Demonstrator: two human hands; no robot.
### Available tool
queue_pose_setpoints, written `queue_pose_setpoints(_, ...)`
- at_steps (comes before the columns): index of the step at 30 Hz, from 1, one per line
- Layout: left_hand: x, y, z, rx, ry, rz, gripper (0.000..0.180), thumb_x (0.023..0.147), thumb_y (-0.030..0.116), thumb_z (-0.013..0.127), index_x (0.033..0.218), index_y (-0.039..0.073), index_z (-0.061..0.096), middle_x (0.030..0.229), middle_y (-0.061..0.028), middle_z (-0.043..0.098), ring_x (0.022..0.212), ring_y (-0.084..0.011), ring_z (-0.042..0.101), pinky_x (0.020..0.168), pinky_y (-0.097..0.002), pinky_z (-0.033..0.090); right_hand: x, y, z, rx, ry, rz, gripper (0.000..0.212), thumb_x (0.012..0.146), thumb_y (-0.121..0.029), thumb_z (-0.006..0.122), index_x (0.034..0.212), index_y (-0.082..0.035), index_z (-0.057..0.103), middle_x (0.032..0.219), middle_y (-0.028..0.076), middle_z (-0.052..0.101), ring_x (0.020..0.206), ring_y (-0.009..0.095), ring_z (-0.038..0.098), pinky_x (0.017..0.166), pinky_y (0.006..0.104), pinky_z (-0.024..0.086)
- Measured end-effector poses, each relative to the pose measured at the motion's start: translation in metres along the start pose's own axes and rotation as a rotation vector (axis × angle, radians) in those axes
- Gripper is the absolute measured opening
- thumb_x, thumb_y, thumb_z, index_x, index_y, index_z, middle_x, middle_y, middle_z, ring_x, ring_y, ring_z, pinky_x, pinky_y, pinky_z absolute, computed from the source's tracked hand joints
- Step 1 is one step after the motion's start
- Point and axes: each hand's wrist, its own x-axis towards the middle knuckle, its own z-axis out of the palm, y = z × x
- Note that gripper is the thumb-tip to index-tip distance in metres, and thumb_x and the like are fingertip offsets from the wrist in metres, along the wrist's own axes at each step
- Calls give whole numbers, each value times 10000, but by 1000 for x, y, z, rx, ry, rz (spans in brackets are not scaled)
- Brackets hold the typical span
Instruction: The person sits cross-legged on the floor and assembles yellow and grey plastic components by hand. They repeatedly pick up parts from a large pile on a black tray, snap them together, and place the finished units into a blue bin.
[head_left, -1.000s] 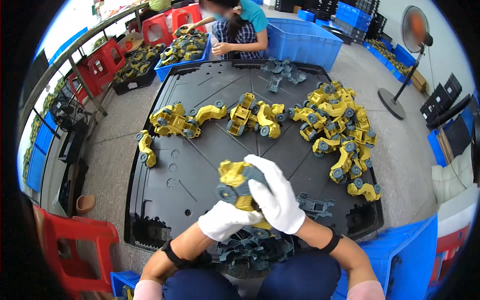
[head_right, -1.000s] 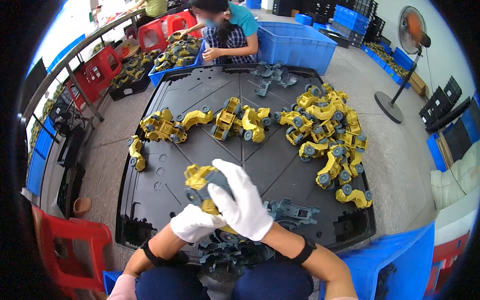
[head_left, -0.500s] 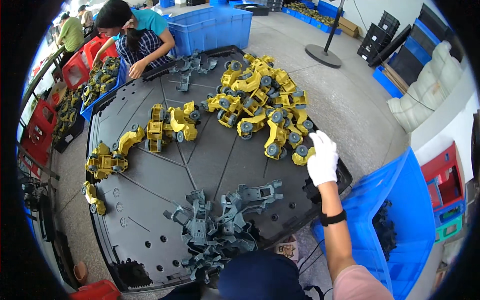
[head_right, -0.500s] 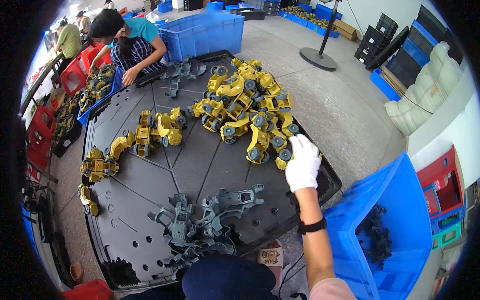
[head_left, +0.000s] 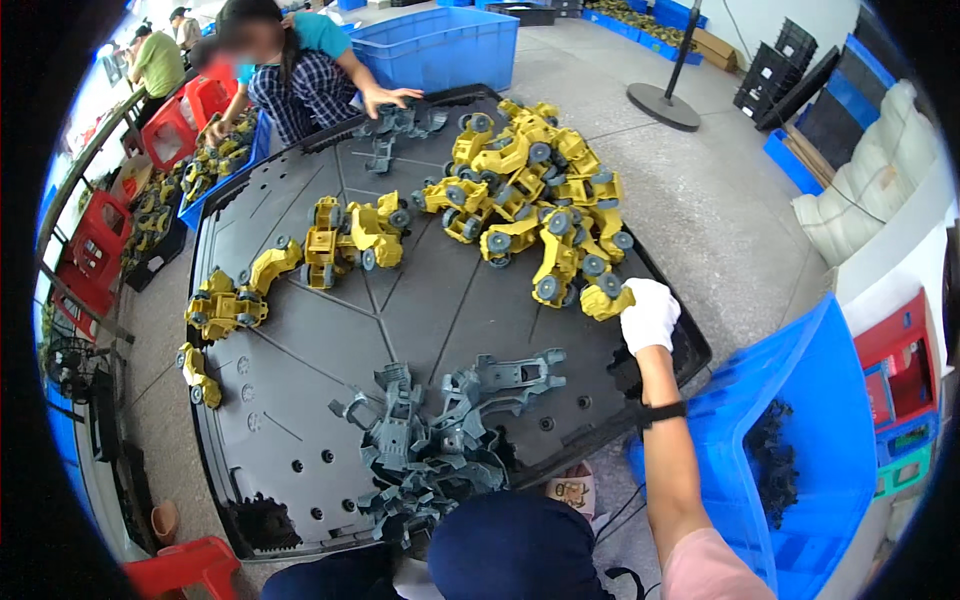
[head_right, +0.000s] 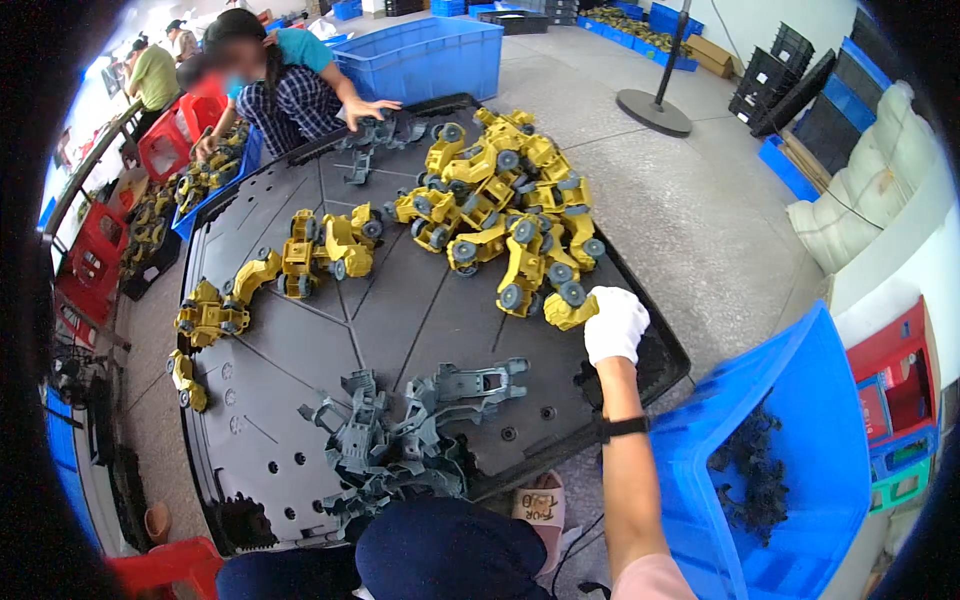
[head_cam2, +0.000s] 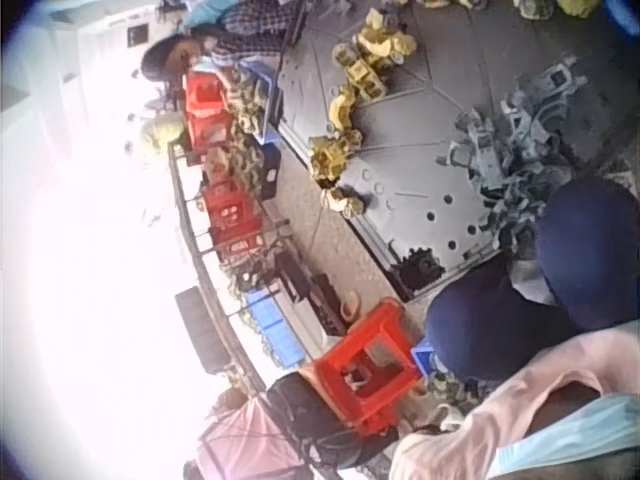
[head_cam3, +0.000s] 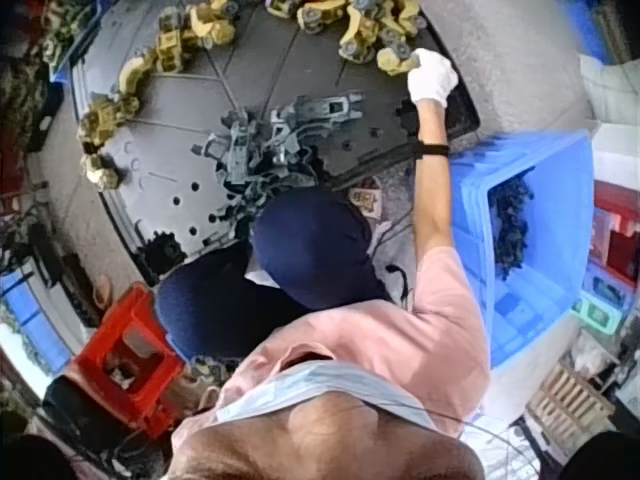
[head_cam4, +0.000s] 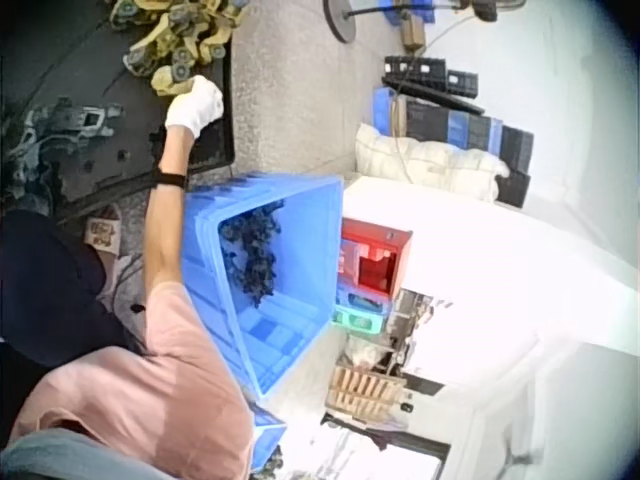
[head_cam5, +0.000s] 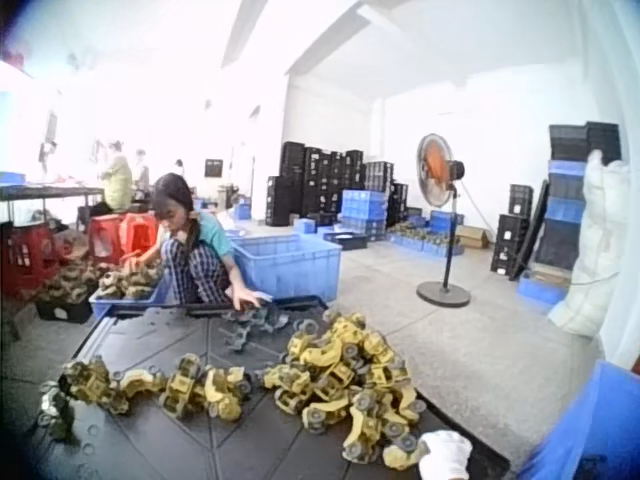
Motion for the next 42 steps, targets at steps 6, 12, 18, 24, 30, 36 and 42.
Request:
queue_pose_setpoints(6,17,-37,-30,404,-34,-67,262,926,251,498,942,69,686,860,-118,689,781,-286,670,730,-365,549,-46,-64,-30,1191,-25,-89,363,801,0,679,1157,-28,613,1113,77,662,980,174,644,857,297,518)
queue_pose_setpoints(12,33,85,-38,1551,-145,1041,294,921,269,476,922,72,695,844,-133,690,768,-312,672,725,-371,552,-102,-169,-43,1736,-569,-221,275,934,36,531,1202,-18,554,1163,96,617,1084,221,614,969,402,509)
queue_pose_setpoints(18,15,300,98,-196,-661,1227,1086,721,338,854,1527,40,189,1487,-167,394,1360,-258,405,1119,-393,347,-130,-254,-36,2253,-1363,457,272,1019,-113,446,1284,-50,465,1293,121,552,1211,266,554,1018,442,499)
queue_pose_setpoints(24,25,325,133,-550,-570,1375,841,750,217,834,1433,73,365,1417,-101,463,1291,-230,460,1103,-380,363,-140,-263,-27,1986,-1649,167,414,1018,-321,503,1319,-41,461,1283,94,556,1180,213,557,943,366,521)
queue_pose_setpoints(30,33,307,109,-1428,-1101,941,566,826,403,628,1312,121,562,1393,-124,522,1417,-364,317,1166,-497,265,-115,-245,-22,337,-784,-1230,356,843,-114,582,1196,-111,627,1216,135,618,1132,316,586,901,425,512)
queue_pose_setpoints(36,53,286,96,-1537,-1057,804,490,849,334,629,1291,137,555,1340,-116,560,1375,-351,389,1106,-519,338,-123,-252,18,407,-580,-1505,406,715,-159,688,1115,-99,653,979,103,626,939,325,610,796,429,486)
queue_pose_setpoints(42,60,277,102,-1337,-1106,798,518,779,247,721,1262,125,578,1282,-113,589,1260,-344,500,1039,-470,400,-99,-243,-23,561,-577,-1411,457,666,-237,757,1075,-66,649,1003,134,641,941,351,604,847,443,478)
